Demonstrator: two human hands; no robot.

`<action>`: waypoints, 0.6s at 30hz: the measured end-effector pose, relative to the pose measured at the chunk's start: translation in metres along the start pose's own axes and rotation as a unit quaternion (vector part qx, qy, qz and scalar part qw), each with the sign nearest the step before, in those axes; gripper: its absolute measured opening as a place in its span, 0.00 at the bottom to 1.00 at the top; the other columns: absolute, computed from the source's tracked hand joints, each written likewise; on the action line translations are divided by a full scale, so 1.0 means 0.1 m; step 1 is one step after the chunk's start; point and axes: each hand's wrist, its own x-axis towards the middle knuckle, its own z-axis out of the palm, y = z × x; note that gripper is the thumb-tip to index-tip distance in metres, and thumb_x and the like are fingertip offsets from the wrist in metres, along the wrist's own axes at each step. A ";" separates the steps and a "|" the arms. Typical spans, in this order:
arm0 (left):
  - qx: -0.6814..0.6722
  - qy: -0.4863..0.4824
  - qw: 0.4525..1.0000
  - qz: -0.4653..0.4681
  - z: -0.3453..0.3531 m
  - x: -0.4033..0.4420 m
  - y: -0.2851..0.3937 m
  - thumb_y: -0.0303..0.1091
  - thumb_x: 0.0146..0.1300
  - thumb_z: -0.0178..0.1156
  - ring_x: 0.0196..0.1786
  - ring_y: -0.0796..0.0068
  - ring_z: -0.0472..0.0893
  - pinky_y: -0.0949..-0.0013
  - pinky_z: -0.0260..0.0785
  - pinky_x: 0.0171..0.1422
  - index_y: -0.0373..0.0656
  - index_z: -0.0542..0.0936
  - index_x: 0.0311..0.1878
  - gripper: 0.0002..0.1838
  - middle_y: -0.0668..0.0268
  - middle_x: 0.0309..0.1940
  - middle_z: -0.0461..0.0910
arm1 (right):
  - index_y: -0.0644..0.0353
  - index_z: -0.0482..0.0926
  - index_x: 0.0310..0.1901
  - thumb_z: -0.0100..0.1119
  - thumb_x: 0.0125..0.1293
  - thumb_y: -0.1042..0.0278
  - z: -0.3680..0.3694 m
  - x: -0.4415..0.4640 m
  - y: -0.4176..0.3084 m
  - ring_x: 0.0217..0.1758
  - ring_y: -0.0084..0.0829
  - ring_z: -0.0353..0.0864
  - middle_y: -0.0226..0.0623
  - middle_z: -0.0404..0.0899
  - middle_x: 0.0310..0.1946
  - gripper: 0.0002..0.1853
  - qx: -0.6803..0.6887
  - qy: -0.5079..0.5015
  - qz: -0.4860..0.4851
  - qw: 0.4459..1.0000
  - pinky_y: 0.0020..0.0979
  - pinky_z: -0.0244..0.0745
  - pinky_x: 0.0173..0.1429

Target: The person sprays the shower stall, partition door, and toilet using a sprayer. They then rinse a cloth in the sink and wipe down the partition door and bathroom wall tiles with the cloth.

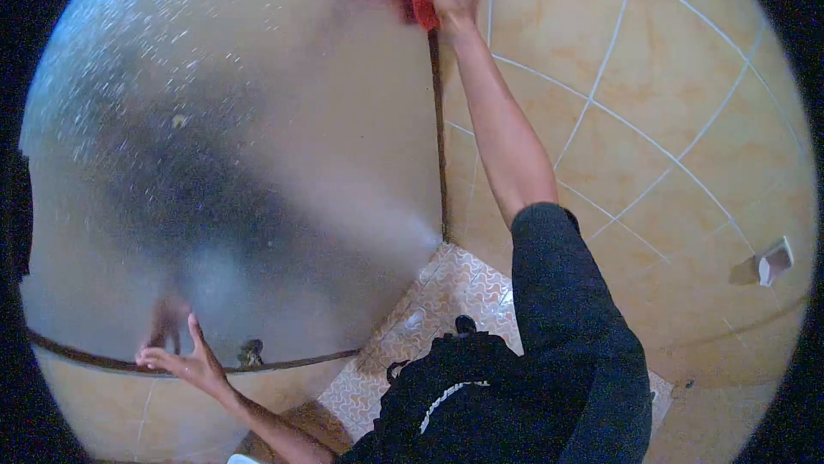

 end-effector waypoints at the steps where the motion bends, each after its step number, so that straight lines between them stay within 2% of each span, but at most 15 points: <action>1: -0.014 0.013 0.999 0.037 0.07 0.00 -0.14 0.49 0.50 0.70 0.74 0.52 0.39 0.57 0.33 0.76 0.32 0.44 0.70 0.56 0.46 0.71 0.40 | 0.53 0.60 0.67 0.55 0.61 0.41 0.07 0.10 0.08 0.61 0.36 0.69 0.47 0.71 0.56 0.38 -0.021 -0.034 -0.008 0.999 0.39 0.54 0.69; 2: -0.013 0.013 0.999 0.041 0.10 -0.01 -0.13 0.49 0.50 0.70 0.74 0.52 0.39 0.57 0.33 0.76 0.32 0.44 0.70 0.56 0.46 0.71 0.40 | 0.53 0.60 0.67 0.55 0.61 0.41 0.15 0.09 0.18 0.61 0.36 0.69 0.47 0.71 0.56 0.38 -0.020 -0.031 -0.006 0.999 0.39 0.54 0.69; 4: 0.042 0.020 0.999 0.012 0.12 0.01 -0.05 0.48 0.51 0.69 0.74 0.53 0.39 0.58 0.33 0.76 0.30 0.45 0.69 0.55 0.46 0.71 0.40 | 0.61 0.68 0.58 0.53 0.64 0.59 0.26 -0.05 0.35 0.59 0.38 0.70 0.45 0.73 0.54 0.23 -0.034 -0.008 -0.049 0.998 0.41 0.60 0.65; 5: 0.044 0.014 0.999 0.004 0.12 0.02 -0.03 0.47 0.51 0.69 0.75 0.55 0.39 0.58 0.34 0.76 0.29 0.45 0.69 0.54 0.45 0.71 0.40 | 0.61 0.68 0.58 0.53 0.64 0.59 0.22 -0.12 0.53 0.59 0.38 0.70 0.45 0.73 0.54 0.23 -0.034 -0.009 -0.046 0.998 0.41 0.60 0.65; 7: 0.053 0.005 0.999 -0.007 0.13 0.00 -0.10 0.48 0.52 0.69 0.75 0.55 0.39 0.58 0.35 0.76 0.29 0.45 0.69 0.54 0.46 0.71 0.40 | 0.65 0.71 0.54 0.54 0.61 0.66 0.17 -0.43 1.04 0.49 0.41 0.76 0.47 0.76 0.46 0.20 -0.202 0.056 -0.099 0.973 0.38 0.70 0.53; 9: 0.054 -0.016 0.998 -0.033 0.09 0.00 0.04 0.48 0.53 0.68 0.75 0.58 0.38 0.58 0.37 0.76 0.31 0.45 0.69 0.53 0.48 0.72 0.38 | 0.65 0.68 0.58 0.50 0.62 0.65 0.00 -0.98 1.24 0.53 0.48 0.72 0.51 0.73 0.49 0.23 -0.183 0.033 -0.032 0.982 0.41 0.68 0.55; 10: 0.058 -0.012 0.998 -0.031 0.11 -0.01 0.08 0.48 0.53 0.68 0.75 0.58 0.38 0.58 0.37 0.76 0.31 0.45 0.69 0.53 0.48 0.72 0.38 | 0.64 0.72 0.50 0.48 0.63 0.69 -0.10 -1.30 1.32 0.45 0.39 0.78 0.44 0.78 0.40 0.15 -0.199 0.046 -0.015 0.979 0.37 0.71 0.49; 11: 0.059 -0.011 0.998 -0.029 0.12 -0.01 0.05 0.49 0.53 0.67 0.75 0.59 0.38 0.58 0.38 0.75 0.32 0.45 0.70 0.53 0.48 0.72 0.37 | 0.64 0.72 0.51 0.47 0.64 0.70 -0.19 -1.69 1.56 0.44 0.38 0.78 0.43 0.78 0.41 0.15 -0.202 0.069 0.014 0.977 0.36 0.71 0.48; 12: 0.058 -0.011 0.998 -0.026 0.13 -0.02 -0.01 0.49 0.53 0.67 0.75 0.59 0.37 0.57 0.39 0.75 0.33 0.45 0.70 0.53 0.49 0.72 0.37 | 0.64 0.71 0.52 0.46 0.65 0.69 -0.29 -1.97 1.42 0.45 0.35 0.77 0.42 0.78 0.41 0.15 -0.178 0.048 0.079 0.980 0.35 0.70 0.50; 13: 0.103 -0.009 0.995 0.002 0.14 -0.04 -0.19 0.48 0.53 0.67 0.75 0.59 0.39 0.57 0.41 0.75 0.34 0.46 0.70 0.52 0.49 0.72 0.37 | 0.63 0.71 0.53 0.45 0.67 0.67 -0.41 -2.32 1.46 0.46 0.34 0.77 0.42 0.78 0.42 0.16 -0.107 0.038 0.201 0.973 0.34 0.69 0.53; 14: 0.101 -0.005 0.995 0.004 0.15 -0.03 -0.11 0.48 0.53 0.67 0.75 0.59 0.39 0.57 0.41 0.75 0.34 0.46 0.70 0.52 0.49 0.72 0.37 | 0.62 0.71 0.54 0.44 0.68 0.66 -0.59 -2.78 1.83 0.45 0.31 0.76 0.41 0.77 0.41 0.16 -0.163 0.024 0.293 0.942 0.32 0.69 0.52; 16: 0.055 -0.033 0.992 -0.106 0.09 -0.05 0.08 0.47 0.54 0.67 0.75 0.58 0.41 0.57 0.41 0.75 0.36 0.46 0.71 0.51 0.49 0.72 0.40 | 0.62 0.71 0.56 0.43 0.70 0.50 -0.85 -3.15 1.86 0.46 0.30 0.77 0.39 0.78 0.45 0.24 -0.147 0.023 0.310 0.939 0.31 0.70 0.51; 17: 0.043 -0.023 0.990 -0.133 0.09 -0.06 0.23 0.46 0.55 0.67 0.73 0.56 0.48 0.57 0.41 0.74 0.36 0.48 0.71 0.49 0.48 0.71 0.46 | 0.62 0.71 0.56 0.43 0.70 0.50 -0.95 -3.19 1.85 0.46 0.30 0.77 0.39 0.78 0.45 0.24 -0.146 0.025 0.312 0.939 0.31 0.70 0.51; 18: 0.042 -0.022 0.990 -0.131 0.07 -0.04 0.41 0.46 0.55 0.67 0.73 0.56 0.48 0.57 0.41 0.74 0.36 0.48 0.71 0.49 0.48 0.71 0.46 | 0.62 0.70 0.57 0.42 0.70 0.48 -1.03 -3.19 1.87 0.45 0.30 0.77 0.39 0.78 0.44 0.25 -0.148 -0.003 0.310 0.939 0.32 0.71 0.51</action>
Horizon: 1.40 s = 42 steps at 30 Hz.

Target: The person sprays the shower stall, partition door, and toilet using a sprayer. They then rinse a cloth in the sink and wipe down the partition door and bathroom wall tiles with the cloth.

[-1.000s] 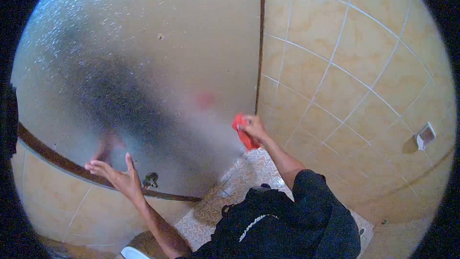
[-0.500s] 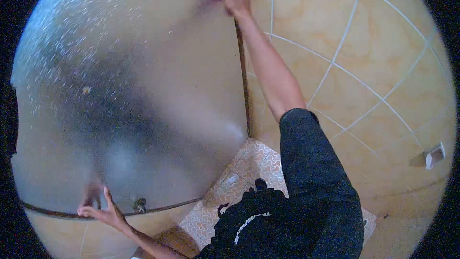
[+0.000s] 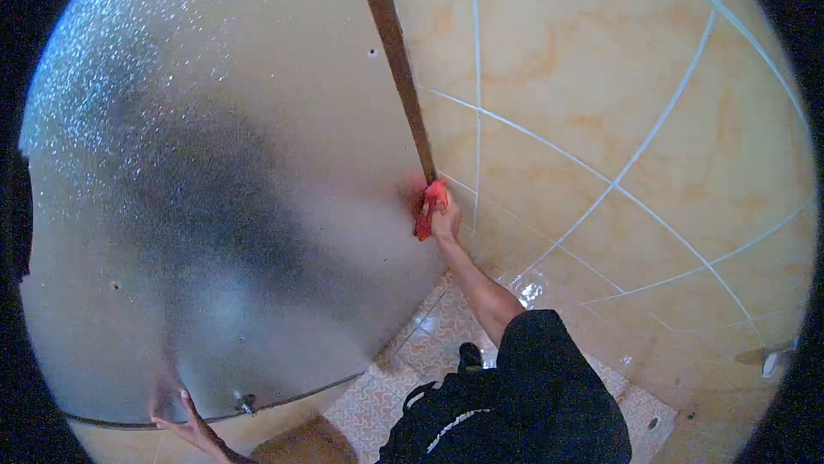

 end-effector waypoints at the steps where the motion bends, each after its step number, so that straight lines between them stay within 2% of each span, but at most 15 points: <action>1: -0.031 -0.045 0.999 -0.004 -0.07 -0.03 0.20 0.45 0.55 0.66 0.72 0.56 0.52 0.57 0.43 0.74 0.36 0.50 0.70 0.47 0.48 0.70 0.50 | 0.62 0.70 0.57 0.42 0.70 0.47 -0.03 0.05 0.03 0.45 0.31 0.78 0.40 0.78 0.44 0.27 -0.009 -0.026 -0.008 1.000 0.33 0.71 0.50; 3: -0.060 -0.088 0.994 -0.010 -0.07 -0.05 0.29 0.44 0.55 0.66 0.70 0.56 0.55 0.57 0.44 0.74 0.35 0.52 0.69 0.46 0.48 0.68 0.53 | 0.63 0.69 0.58 0.46 0.69 0.55 0.07 0.28 -0.45 0.47 0.32 0.78 0.42 0.79 0.44 0.23 0.107 0.005 0.027 0.994 0.33 0.71 0.53; 7: -0.118 -0.085 0.989 -0.018 0.00 -0.03 0.15 0.42 0.56 0.66 0.66 0.58 0.61 0.57 0.47 0.72 0.34 0.54 0.67 0.42 0.49 0.64 0.59 | 0.64 0.65 0.61 0.47 0.58 0.78 0.28 0.90 -1.50 0.56 0.40 0.73 0.49 0.73 0.53 0.26 0.101 0.020 -0.130 0.986 0.37 0.65 0.61; 11: -0.148 -0.098 0.984 -0.002 -0.01 0.00 0.12 0.40 0.56 0.65 0.62 0.59 0.64 0.59 0.51 0.69 0.35 0.57 0.65 0.39 0.50 0.62 0.62 | 0.64 0.64 0.61 0.46 0.56 0.79 0.51 0.74 -1.17 0.62 0.51 0.64 0.54 0.67 0.57 0.27 -0.066 0.081 -0.246 0.964 0.43 0.59 0.66; 13: -0.159 -0.081 0.984 0.008 0.04 -0.02 -0.02 0.39 0.56 0.65 0.62 0.59 0.64 0.59 0.52 0.69 0.35 0.57 0.64 0.38 0.51 0.61 0.62 | 0.68 0.68 0.57 0.44 0.68 0.58 0.49 0.49 -0.68 0.54 0.44 0.71 0.49 0.73 0.47 0.23 -0.056 0.102 -0.177 0.977 0.39 0.63 0.61; 18: -0.150 -0.026 0.988 0.000 0.04 0.00 -0.07 0.39 0.57 0.64 0.63 0.58 0.63 0.55 0.50 0.71 0.36 0.57 0.65 0.37 0.51 0.63 0.61 | 0.65 0.69 0.55 0.42 0.69 0.65 0.01 0.03 0.02 0.50 0.34 0.74 0.40 0.76 0.40 0.18 0.090 -0.092 0.052 0.990 0.35 0.67 0.56; 22: -0.126 -0.066 0.990 -0.011 0.07 0.04 -0.26 0.48 0.53 0.67 0.70 0.58 0.56 0.54 0.43 0.74 0.41 0.50 0.71 0.49 0.52 0.69 0.52 | 0.65 0.64 0.59 0.46 0.67 0.67 0.16 0.60 -1.36 0.50 0.35 0.74 0.42 0.75 0.45 0.21 0.012 0.079 -0.092 0.993 0.35 0.66 0.58; 26: -0.142 -0.038 0.989 0.003 0.16 0.04 -0.35 0.46 0.53 0.67 0.67 0.58 0.61 0.53 0.49 0.71 0.40 0.57 0.68 0.44 0.52 0.66 0.59 | 0.64 0.64 0.60 0.49 0.66 0.65 0.42 1.00 -1.71 0.57 0.41 0.71 0.47 0.71 0.54 0.23 -0.003 0.001 -0.171 0.985 0.38 0.63 0.63; 28: -0.229 -0.153 0.961 -0.023 -0.02 -0.03 0.07 0.53 0.56 0.63 0.73 0.46 0.46 0.50 0.42 0.73 0.53 0.48 0.72 0.47 0.56 0.72 0.46 | 0.64 0.64 0.60 0.49 0.65 0.66 0.49 0.78 -1.52 0.56 0.43 0.71 0.46 0.72 0.52 0.23 -0.172 0.110 -0.283 0.937 0.37 0.65 0.61; 29: -0.208 -0.021 0.978 0.003 0.14 -0.02 -0.01 0.43 0.53 0.67 0.62 0.58 0.66 0.54 0.56 0.67 0.40 0.63 0.64 0.38 0.54 0.61 0.66 | 0.64 0.63 0.61 0.49 0.65 0.66 0.42 0.70 -1.56 0.56 0.41 0.72 0.44 0.72 0.52 0.23 -0.087 0.049 -0.240 0.966 0.37 0.66 0.60; 32: -0.211 -0.053 0.976 0.013 -0.01 0.00 0.31 0.40 0.53 0.66 0.58 0.59 0.68 0.56 0.62 0.61 0.38 0.61 0.64 0.37 0.52 0.57 0.69 | 0.61 0.63 0.62 0.51 0.64 0.64 0.06 0.27 -0.87 0.54 0.35 0.74 0.38 0.72 0.52 0.26 0.208 -0.177 0.046 0.961 0.34 0.71 0.54; 33: -0.068 0.000 0.998 0.013 0.00 -0.01 0.25 0.39 0.52 0.67 0.55 0.61 0.70 0.60 0.63 0.59 0.38 0.62 0.62 0.37 0.54 0.55 0.70 | 0.60 0.61 0.63 0.52 0.64 0.60 -0.19 0.26 -0.64 0.52 0.31 0.75 0.38 0.73 0.52 0.27 0.475 -0.363 0.201 0.776 0.32 0.73 0.51; 34: -0.109 -0.007 0.994 -0.025 -0.09 -0.04 0.51 0.38 0.51 0.68 0.53 0.62 0.71 0.62 0.63 0.59 0.37 0.63 0.62 0.37 0.55 0.53 0.71 | 0.60 0.61 0.63 0.52 0.64 0.60 -0.33 0.27 -0.52 0.52 0.31 0.75 0.38 0.73 0.52 0.27 0.482 -0.419 0.215 0.739 0.32 0.73 0.51; 40: -0.298 0.044 0.949 -0.094 0.11 -0.07 0.25 0.33 0.47 0.72 0.69 0.59 0.56 0.57 0.66 0.62 0.41 0.55 0.68 0.47 0.54 0.66 0.54 | 0.60 0.62 0.63 0.48 0.67 0.66 -0.89 0.42 -0.24 0.49 0.30 0.74 0.39 0.73 0.51 0.23 0.426 -0.227 0.141 0.864 0.30 0.76 0.46; 42: -0.285 0.055 0.951 -0.105 0.13 -0.06 0.13 0.30 0.46 0.72 0.70 0.58 0.54 0.56 0.66 0.62 0.40 0.52 0.68 0.48 0.54 0.68 0.50 | 0.60 0.58 0.65 0.47 0.68 0.60 -0.88 0.41 -0.64 0.52 0.33 0.74 0.43 0.71 0.54 0.26 0.416 -0.417 0.078 0.804 0.32 0.76 0.46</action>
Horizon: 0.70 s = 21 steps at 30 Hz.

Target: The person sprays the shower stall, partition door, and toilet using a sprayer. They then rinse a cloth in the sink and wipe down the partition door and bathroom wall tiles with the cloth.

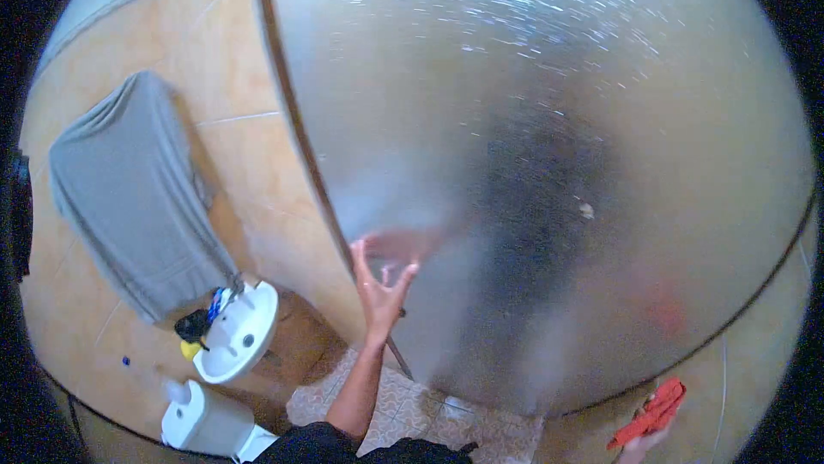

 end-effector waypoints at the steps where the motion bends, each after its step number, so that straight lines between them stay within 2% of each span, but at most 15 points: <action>1: 0.017 -0.007 1.000 -0.002 -0.03 0.02 -0.04 0.32 0.47 0.72 0.71 0.58 0.52 0.55 0.66 0.63 0.41 0.51 0.69 0.49 0.53 0.69 0.47 | 0.60 0.58 0.65 0.47 0.68 0.60 0.29 0.09 -0.10 0.52 0.33 0.74 0.43 0.71 0.54 0.26 0.006 -0.016 0.001 1.000 0.32 0.76 0.46; 2: 0.033 -0.016 0.999 -0.005 -0.04 0.03 -0.07 0.33 0.48 0.71 0.72 0.58 0.50 0.55 0.65 0.63 0.42 0.49 0.70 0.50 0.52 0.71 0.45 | 0.61 0.55 0.66 0.48 0.67 0.59 0.64 0.18 -0.18 0.54 0.36 0.73 0.45 0.69 0.56 0.29 0.167 -0.051 0.119 0.977 0.33 0.78 0.44; 3: 0.034 -0.004 0.999 -0.007 -0.07 0.06 -0.07 0.33 0.48 0.71 0.72 0.58 0.50 0.55 0.65 0.63 0.42 0.49 0.70 0.50 0.52 0.71 0.45 | 0.61 0.53 0.66 0.50 0.66 0.58 1.05 0.23 -0.21 0.56 0.39 0.72 0.48 0.66 0.58 0.32 0.318 -0.081 0.236 0.915 0.33 0.80 0.42; 5: 0.043 -0.033 0.998 0.020 -0.13 0.08 -0.04 0.33 0.50 0.70 0.72 0.56 0.50 0.56 0.67 0.61 0.42 0.48 0.71 0.50 0.49 0.72 0.42 | 0.64 0.50 0.66 0.55 0.62 0.57 2.21 0.16 -0.23 0.55 0.47 0.73 0.55 0.64 0.58 0.37 0.253 -0.073 0.236 0.935 0.36 0.83 0.34; 7: 0.038 -0.044 0.998 0.015 -0.16 0.10 -0.07 0.33 0.51 0.69 0.72 0.55 0.50 0.56 0.68 0.61 0.42 0.47 0.71 0.49 0.48 0.71 0.42 | 0.66 0.49 0.66 0.57 0.59 0.53 2.65 0.08 0.07 0.50 0.50 0.77 0.60 0.65 0.55 0.40 0.206 -0.080 0.372 0.901 0.37 0.84 0.27; 8: 0.030 -0.068 0.997 0.011 -0.23 0.12 -0.07 0.33 0.51 0.68 0.72 0.54 0.50 0.56 0.69 0.60 0.42 0.47 0.71 0.49 0.47 0.71 0.42 | 0.67 0.50 0.65 0.59 0.58 0.53 2.93 0.06 0.17 0.47 0.49 0.78 0.59 0.66 0.54 0.41 0.158 -0.165 0.398 0.888 0.37 0.83 0.26; 9: 0.051 -0.100 0.994 0.007 -0.30 0.14 -0.04 0.35 0.52 0.67 0.72 0.50 0.49 0.55 0.63 0.65 0.39 0.46 0.71 0.49 0.43 0.71 0.42 | 0.68 0.50 0.64 0.62 0.56 0.53 3.18 0.09 0.26 0.45 0.48 0.80 0.58 0.68 0.52 0.43 0.110 -0.247 0.420 0.866 0.37 0.83 0.26; 11: 0.102 -0.127 0.985 0.060 -0.46 0.16 -0.17 0.36 0.52 0.67 0.72 0.48 0.48 0.56 0.58 0.68 0.38 0.44 0.71 0.50 0.42 0.70 0.41 | 0.65 0.56 0.64 0.59 0.60 0.55 3.57 0.18 0.52 0.52 0.34 0.75 0.42 0.71 0.53 0.37 0.066 -0.364 0.475 0.798 0.37 0.76 0.49; 12: 0.143 -0.158 0.969 0.122 -0.51 0.19 -0.22 0.37 0.52 0.66 0.72 0.47 0.47 0.57 0.52 0.71 0.36 0.43 0.71 0.51 0.40 0.70 0.41 | 0.65 0.57 0.64 0.61 0.58 0.55 3.90 0.23 0.48 0.53 0.33 0.75 0.42 0.72 0.53 0.37 0.059 -0.383 0.457 0.801 0.36 0.74 0.51; 13: 0.122 -0.191 0.969 0.103 -0.58 0.25 -0.22 0.38 0.51 0.66 0.73 0.45 0.42 0.60 0.44 0.74 0.35 0.42 0.71 0.52 0.37 0.69 0.38 | 0.65 0.59 0.63 0.64 0.56 0.55 4.32 0.32 0.45 0.53 0.31 0.75 0.41 0.72 0.52 0.38 0.050 -0.400 0.439 0.803 0.34 0.73 0.54; 15: 0.120 -0.214 0.960 0.132 -0.66 0.28 -0.37 0.37 0.50 0.66 0.73 0.45 0.41 0.59 0.44 0.73 0.36 0.41 0.71 0.53 0.37 0.69 0.36 | 0.66 0.66 0.59 0.63 0.57 0.58 4.96 0.64 0.36 0.55 0.32 0.74 0.41 0.73 0.52 0.32 -0.097 -0.475 0.314 0.817 0.34 0.69 0.58; 17: 0.157 -0.252 0.941 0.159 -0.74 0.33 -0.50 0.37 0.48 0.67 0.73 0.45 0.39 0.59 0.44 0.74 0.39 0.39 0.72 0.56 0.38 0.70 0.31 | 0.64 0.74 0.54 0.59 0.60 0.63 5.93 0.90 0.03 0.56 0.33 0.73 0.42 0.74 0.53 0.22 -0.217 -0.536 -0.021 0.816 0.35 0.64 0.62; 19: 0.140 -0.275 0.940 0.144 -0.81 0.38 -0.55 0.38 0.48 0.67 0.73 0.44 0.40 0.58 0.45 0.73 0.41 0.38 0.72 0.56 0.39 0.70 0.31 | 0.63 0.75 0.52 0.58 0.57 0.71 6.81 1.07 -0.22 0.58 0.37 0.72 0.44 0.75 0.52 0.20 -0.258 -0.476 -0.271 0.796 0.37 0.63 0.63; 20: 0.134 -0.301 0.935 0.132 -0.85 0.40 -0.58 0.38 0.48 0.68 0.73 0.44 0.42 0.58 0.47 0.73 0.42 0.37 0.72 0.57 0.40 0.70 0.30 | 0.62 0.76 0.52 0.57 0.55 0.75 7.20 1.28 -0.21 0.57 0.39 0.73 0.44 0.76 0.51 0.20 -0.285 -0.410 -0.442 0.746 0.39 0.64 0.63; 21: 0.129 -0.306 0.932 0.147 -0.93 0.44 -0.55 0.38 0.49 0.67 0.73 0.43 0.43 0.54 0.50 0.72 0.43 0.36 0.72 0.57 0.41 0.71 0.30 | 0.60 0.77 0.51 0.54 0.54 0.77 7.63 1.38 -0.29 0.57 0.43 0.73 0.43 0.77 0.49 0.20 -0.269 -0.352 -0.481 0.756 0.40 0.64 0.63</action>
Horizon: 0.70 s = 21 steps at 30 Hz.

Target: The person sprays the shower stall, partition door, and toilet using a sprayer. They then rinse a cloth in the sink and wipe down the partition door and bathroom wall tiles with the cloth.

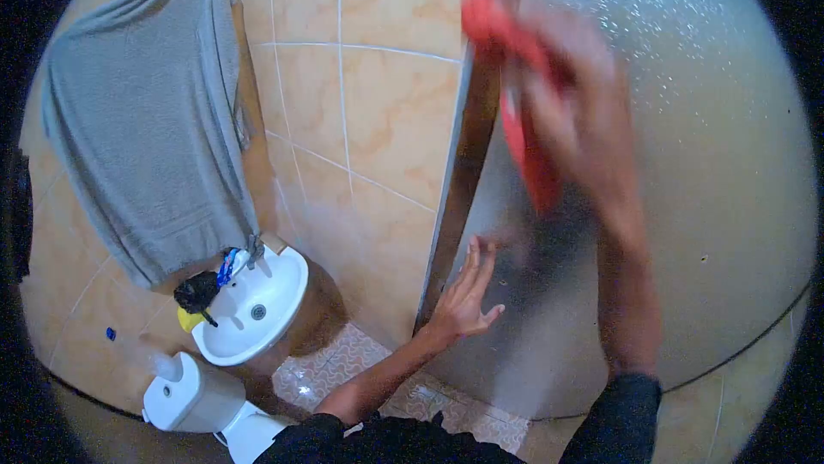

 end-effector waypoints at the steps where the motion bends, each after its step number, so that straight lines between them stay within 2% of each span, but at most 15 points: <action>1: -0.008 -0.001 1.000 0.005 -0.08 -0.01 0.01 0.38 0.49 0.67 0.73 0.43 0.43 0.54 0.50 0.72 0.43 0.36 0.72 0.57 0.41 0.71 0.30 | 0.57 0.75 0.54 0.53 0.54 0.77 0.10 0.40 0.02 0.60 0.43 0.70 0.42 0.74 0.54 0.23 -0.048 0.020 0.004 0.999 0.43 0.60 0.65; 2: 0.002 -0.018 1.000 0.010 -0.16 -0.01 0.02 0.37 0.49 0.67 0.73 0.44 0.44 0.52 0.50 0.71 0.43 0.36 0.72 0.56 0.42 0.71 0.30 | 0.56 0.74 0.56 0.55 0.54 0.77 0.23 0.80 0.19 0.56 0.40 0.74 0.42 0.74 0.53 0.24 -0.192 0.082 -0.052 0.977 0.37 0.68 0.59; 4: 0.001 -0.038 0.999 0.023 -0.23 0.00 -0.05 0.35 0.50 0.66 0.73 0.45 0.45 0.47 0.51 0.70 0.43 0.38 0.72 0.55 0.43 0.71 0.30 | 0.59 0.68 0.59 0.48 0.64 0.68 0.50 1.47 0.13 0.60 0.39 0.69 0.43 0.71 0.57 0.20 -0.313 0.096 -0.211 0.921 0.44 0.60 0.65; 5: -0.007 -0.043 0.999 0.024 -0.26 0.02 -0.10 0.35 0.50 0.66 0.73 0.45 0.45 0.47 0.51 0.70 0.43 0.38 0.72 0.55 0.43 0.71 0.30 | 0.59 0.68 0.59 0.48 0.64 0.68 0.68 1.65 0.14 0.60 0.39 0.69 0.43 0.71 0.57 0.20 -0.317 0.089 -0.208 0.921 0.44 0.60 0.65; 7: 0.031 -0.070 0.996 0.042 -0.29 0.02 -0.18 0.34 0.50 0.66 0.73 0.46 0.45 0.46 0.50 0.70 0.42 0.38 0.72 0.54 0.43 0.71 0.30 | 0.52 0.65 0.63 0.46 0.64 0.71 1.00 1.84 0.25 0.65 0.41 0.63 0.42 0.64 0.63 0.24 -0.363 -0.020 -0.060 0.929 0.48 0.55 0.68; 8: 0.014 -0.068 0.997 0.044 -0.27 0.03 -0.24 0.33 0.49 0.66 0.73 0.45 0.44 0.45 0.49 0.70 0.43 0.39 0.72 0.54 0.43 0.71 0.31 | 0.52 0.65 0.63 0.46 0.64 0.71 1.15 1.87 0.37 0.65 0.41 0.63 0.42 0.64 0.63 0.24 -0.366 -0.030 -0.057 0.928 0.48 0.55 0.68; 10: 0.008 -0.070 0.997 0.040 -0.19 0.03 -0.31 0.29 0.48 0.64 0.73 0.47 0.43 0.45 0.49 0.71 0.41 0.39 0.72 0.54 0.44 0.72 0.31 | 0.46 0.63 0.65 0.47 0.64 0.69 1.48 1.74 0.63 0.70 0.43 0.56 0.42 0.58 0.67 0.26 -0.460 0.082 -0.148 0.872 0.51 0.50 0.70; 11: 0.014 -0.067 0.997 0.039 -0.15 0.02 -0.34 0.25 0.47 0.63 0.74 0.48 0.42 0.46 0.48 0.71 0.39 0.39 0.72 0.53 0.46 0.72 0.30 | 0.46 0.63 0.65 0.47 0.64 0.69 1.62 1.63 0.64 0.70 0.43 0.56 0.42 0.58 0.67 0.26 -0.460 0.071 -0.145 0.873 0.51 0.50 0.70; 13: 0.004 -0.051 0.998 0.045 -0.12 0.03 -0.38 0.24 0.47 0.61 0.74 0.47 0.43 0.46 0.49 0.71 0.37 0.40 0.72 0.52 0.45 0.72 0.32 | 0.48 0.64 0.65 0.48 0.64 0.67 1.83 1.32 0.62 0.72 0.44 0.51 0.42 0.54 0.69 0.26 -0.417 0.032 -0.182 0.890 0.52 0.47 0.71; 15: 0.001 -0.025 0.998 0.057 -0.08 0.02 -0.39 0.22 0.46 0.60 0.73 0.47 0.44 0.46 0.50 0.70 0.36 0.41 0.71 0.50 0.44 0.72 0.33 | 0.53 0.69 0.61 0.50 0.63 0.64 2.07 0.84 0.40 0.68 0.41 0.59 0.45 0.62 0.64 0.23 -0.440 0.009 -0.189 0.878 0.48 0.54 0.68; 17: -0.002 -0.027 0.999 0.046 -0.06 0.02 -0.41 0.25 0.47 0.61 0.73 0.47 0.47 0.46 0.51 0.70 0.35 0.44 0.71 0.49 0.44 0.71 0.37 | 0.54 0.73 0.57 0.54 0.53 0.74 2.34 0.21 0.42 0.66 0.41 0.63 0.39 0.66 0.62 0.25 -0.342 -0.085 -0.186 0.917 0.44 0.55 0.69; 18: -0.003 -0.021 0.999 0.047 0.01 0.00 -0.44 0.25 0.47 0.61 0.73 0.47 0.47 0.46 0.51 0.70 0.35 0.44 0.71 0.49 0.44 0.71 0.37 | 0.52 0.72 0.58 0.53 0.53 0.72 2.47 -0.16 0.41 0.68 0.39 0.59 0.37 0.63 0.64 0.27 -0.317 -0.158 -0.200 0.914 0.44 0.53 0.70; 19: 0.010 -0.036 0.997 0.060 0.13 -0.04 -0.51 0.29 0.48 0.63 0.73 0.45 0.45 0.46 0.49 0.71 0.35 0.42 0.71 0.51 0.44 0.71 0.37 | 0.50 0.70 0.60 0.52 0.53 0.71 2.59 -0.54 0.39 0.70 0.38 0.56 0.36 0.59 0.67 0.28 -0.290 -0.232 -0.212 0.904 0.45 0.51 0.71; 21: 0.021 -0.048 0.996 0.071 0.21 -0.05 -0.56 0.33 0.48 0.65 0.73 0.43 0.44 0.46 0.47 0.72 0.34 0.41 0.71 0.53 0.43 0.71 0.37 | 0.52 0.70 0.59 0.51 0.55 0.69 2.66 -1.13 0.40 0.71 0.37 0.55 0.35 0.60 0.67 0.26 -0.183 -0.409 -0.285 0.847 0.44 0.49 0.72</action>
